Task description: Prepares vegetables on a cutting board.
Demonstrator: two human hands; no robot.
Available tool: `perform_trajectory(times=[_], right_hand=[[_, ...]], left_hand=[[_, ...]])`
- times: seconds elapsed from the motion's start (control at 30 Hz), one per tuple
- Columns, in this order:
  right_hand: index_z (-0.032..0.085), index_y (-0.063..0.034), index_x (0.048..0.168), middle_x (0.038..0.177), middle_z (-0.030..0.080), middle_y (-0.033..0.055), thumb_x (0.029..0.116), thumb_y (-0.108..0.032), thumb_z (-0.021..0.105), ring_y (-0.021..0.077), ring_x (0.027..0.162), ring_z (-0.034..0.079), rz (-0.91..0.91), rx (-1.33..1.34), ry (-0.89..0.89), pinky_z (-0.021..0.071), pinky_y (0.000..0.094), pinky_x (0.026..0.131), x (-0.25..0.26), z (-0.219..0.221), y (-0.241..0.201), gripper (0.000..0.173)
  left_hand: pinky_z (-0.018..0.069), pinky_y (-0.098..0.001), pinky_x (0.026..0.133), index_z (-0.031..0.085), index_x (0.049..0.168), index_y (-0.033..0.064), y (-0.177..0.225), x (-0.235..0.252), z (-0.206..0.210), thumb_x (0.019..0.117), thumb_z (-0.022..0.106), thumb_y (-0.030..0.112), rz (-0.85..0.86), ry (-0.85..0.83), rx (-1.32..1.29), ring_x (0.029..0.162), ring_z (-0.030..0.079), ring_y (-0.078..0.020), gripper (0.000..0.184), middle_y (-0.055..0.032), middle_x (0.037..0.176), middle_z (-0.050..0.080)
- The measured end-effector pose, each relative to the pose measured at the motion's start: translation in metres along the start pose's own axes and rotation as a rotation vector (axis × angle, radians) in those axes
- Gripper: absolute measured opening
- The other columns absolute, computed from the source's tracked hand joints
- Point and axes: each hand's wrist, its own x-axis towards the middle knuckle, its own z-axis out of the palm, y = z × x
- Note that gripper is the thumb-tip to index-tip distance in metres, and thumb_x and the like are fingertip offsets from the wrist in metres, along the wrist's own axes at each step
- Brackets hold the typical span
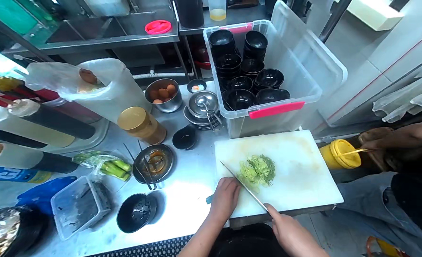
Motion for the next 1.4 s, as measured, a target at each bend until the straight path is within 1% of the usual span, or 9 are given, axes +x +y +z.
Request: perform_trajectory(times=[0.2,0.3,0.53,0.67,0.8,0.87,0.97,1.27,1.4], right_hand=[[0.034,-0.0244,0.159,0.091,0.072,0.0218,0.1048,-0.017,0.045,0.0438,0.085,0.072,-0.035,0.000,0.026,0.0566,0.0622,0.073,-0.036,-0.001,0.015,0.056],[0.033,-0.0230,0.159,0.091,0.072,0.0216,0.1046,-0.016,0.045,0.0437,0.085,0.072,-0.019,0.013,0.016,0.0569,0.0615,0.074,-0.031,0.007,0.014,0.056],[0.032,-0.0310,0.157,0.098,0.072,0.0182,0.1049,-0.016,0.045,0.0399,0.091,0.072,0.001,-0.013,0.006,0.0575,0.0585,0.078,0.005,0.003,-0.006,0.056],[0.033,-0.0288,0.158,0.095,0.072,0.0193,0.1045,-0.016,0.046,0.0409,0.089,0.072,-0.007,0.021,0.000,0.0572,0.0594,0.076,0.002,0.008,0.003,0.057],[0.031,-0.0284,0.158,0.096,0.072,0.0193,0.1046,-0.016,0.046,0.0406,0.090,0.072,0.002,0.023,-0.010,0.0574,0.0583,0.077,0.000,0.011,0.002,0.057],[0.031,-0.0285,0.158,0.096,0.072,0.0190,0.1048,-0.017,0.046,0.0402,0.090,0.072,-0.002,0.024,-0.009,0.0576,0.0581,0.078,0.001,0.011,0.002,0.057],[0.030,-0.0288,0.159,0.095,0.072,0.0185,0.1051,-0.017,0.046,0.0395,0.089,0.072,-0.003,0.011,-0.007,0.0577,0.0574,0.077,0.000,0.010,0.002,0.057],[0.032,-0.0294,0.161,0.096,0.073,0.0198,0.1047,-0.018,0.045,0.0420,0.088,0.072,-0.018,-0.020,0.047,0.0574,0.0602,0.075,-0.029,0.003,0.010,0.059],[0.031,-0.0278,0.161,0.094,0.072,0.0206,0.1050,-0.018,0.045,0.0429,0.086,0.072,-0.013,-0.020,0.033,0.0573,0.0609,0.074,-0.036,0.005,0.014,0.059]], left_hand=[[0.0518,-0.0316,0.104,0.075,0.097,0.0124,0.000,-0.003,0.002,0.1011,0.061,0.023,0.005,0.046,-0.012,0.114,0.066,-0.0153,0.018,-0.0002,0.106,0.074],[0.0513,-0.0315,0.105,0.075,0.098,0.0126,0.000,-0.002,0.002,0.1013,0.061,0.022,0.005,0.049,-0.018,0.115,0.065,-0.0147,0.017,0.0002,0.107,0.073],[0.0519,-0.0323,0.104,0.076,0.100,0.0137,-0.001,-0.005,0.003,0.1020,0.060,0.022,0.031,0.060,0.007,0.115,0.065,-0.0153,0.017,0.0007,0.108,0.074],[0.0528,-0.0411,0.102,0.076,0.112,0.0204,0.003,-0.014,-0.004,0.1037,0.054,0.023,0.036,0.049,0.149,0.117,0.065,-0.0185,0.023,0.0045,0.121,0.073],[0.0516,-0.0431,0.104,0.072,0.126,0.0223,0.005,-0.023,-0.011,0.1048,0.050,0.042,0.056,-0.011,0.201,0.122,0.063,-0.0199,0.036,0.0020,0.130,0.069],[0.0528,-0.0427,0.102,0.074,0.123,0.0219,0.005,-0.022,-0.009,0.1025,0.056,0.044,0.054,0.016,0.205,0.119,0.064,-0.0209,0.035,-0.0008,0.126,0.070],[0.0537,-0.0407,0.100,0.076,0.116,0.0221,0.006,-0.019,-0.005,0.1024,0.059,0.035,0.047,0.056,0.197,0.115,0.065,-0.0200,0.026,-0.0001,0.117,0.072],[0.0546,-0.0338,0.103,0.079,0.099,0.0160,0.010,-0.014,-0.003,0.0991,0.065,0.026,-0.023,0.083,0.065,0.114,0.067,-0.0172,0.018,-0.0001,0.107,0.075],[0.0548,-0.0333,0.102,0.077,0.103,0.0136,0.015,-0.008,-0.010,0.0978,0.066,0.028,-0.076,0.015,0.079,0.113,0.068,-0.0167,0.019,-0.0005,0.106,0.075]])
